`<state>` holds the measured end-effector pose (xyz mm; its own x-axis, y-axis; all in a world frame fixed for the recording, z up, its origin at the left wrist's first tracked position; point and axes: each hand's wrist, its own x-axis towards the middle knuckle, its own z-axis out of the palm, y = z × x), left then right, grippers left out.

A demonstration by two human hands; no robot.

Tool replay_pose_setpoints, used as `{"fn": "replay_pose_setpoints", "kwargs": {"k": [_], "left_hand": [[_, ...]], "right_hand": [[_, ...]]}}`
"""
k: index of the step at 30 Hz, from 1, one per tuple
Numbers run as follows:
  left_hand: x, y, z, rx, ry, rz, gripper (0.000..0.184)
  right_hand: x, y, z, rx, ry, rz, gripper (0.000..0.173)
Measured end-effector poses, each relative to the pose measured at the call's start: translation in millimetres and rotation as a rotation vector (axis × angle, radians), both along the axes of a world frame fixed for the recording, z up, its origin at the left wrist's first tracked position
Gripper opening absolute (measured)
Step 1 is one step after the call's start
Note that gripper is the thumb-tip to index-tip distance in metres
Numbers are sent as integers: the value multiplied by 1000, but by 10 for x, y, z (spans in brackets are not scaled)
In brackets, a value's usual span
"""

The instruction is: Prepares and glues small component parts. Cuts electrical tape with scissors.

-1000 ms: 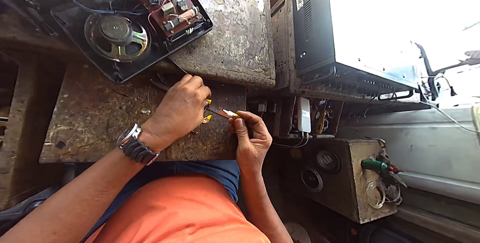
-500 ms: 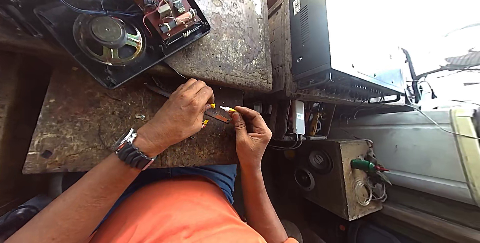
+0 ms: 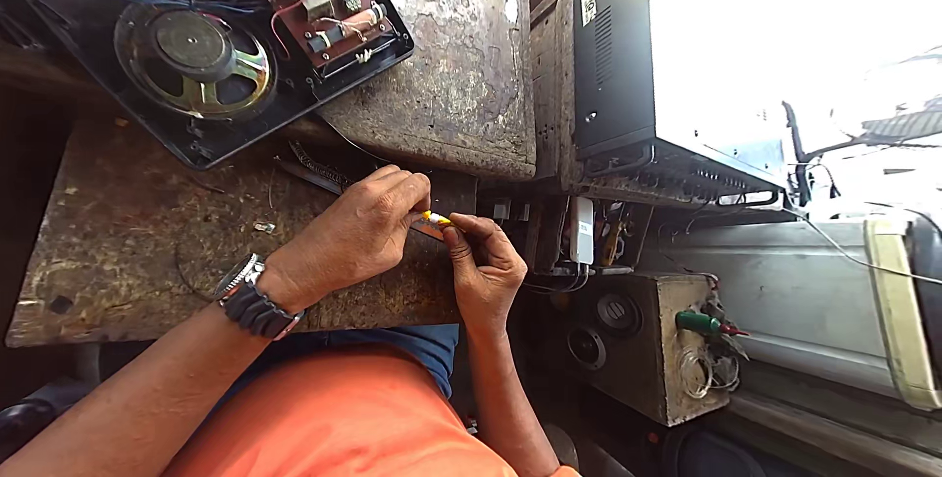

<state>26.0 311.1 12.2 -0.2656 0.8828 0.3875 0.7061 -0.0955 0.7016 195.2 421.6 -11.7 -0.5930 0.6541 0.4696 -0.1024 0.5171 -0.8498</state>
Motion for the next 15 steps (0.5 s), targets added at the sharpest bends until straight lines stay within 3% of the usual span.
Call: {"fn": "replay_pose_setpoints", "kwargs": {"k": [9, 13, 15], "left_hand": [[-5, -28, -23, 135, -80, -95, 13], [-21, -29, -25, 219, -67, -121, 14], [-35, -39, -18, 241, -80, -137, 15]], "right_hand": [[-33, -20, 97, 163, -143, 38, 17], [-30, -2, 348, -19, -303, 141, 15], [-45, 39, 426, -124, -356, 212, 22]]}}
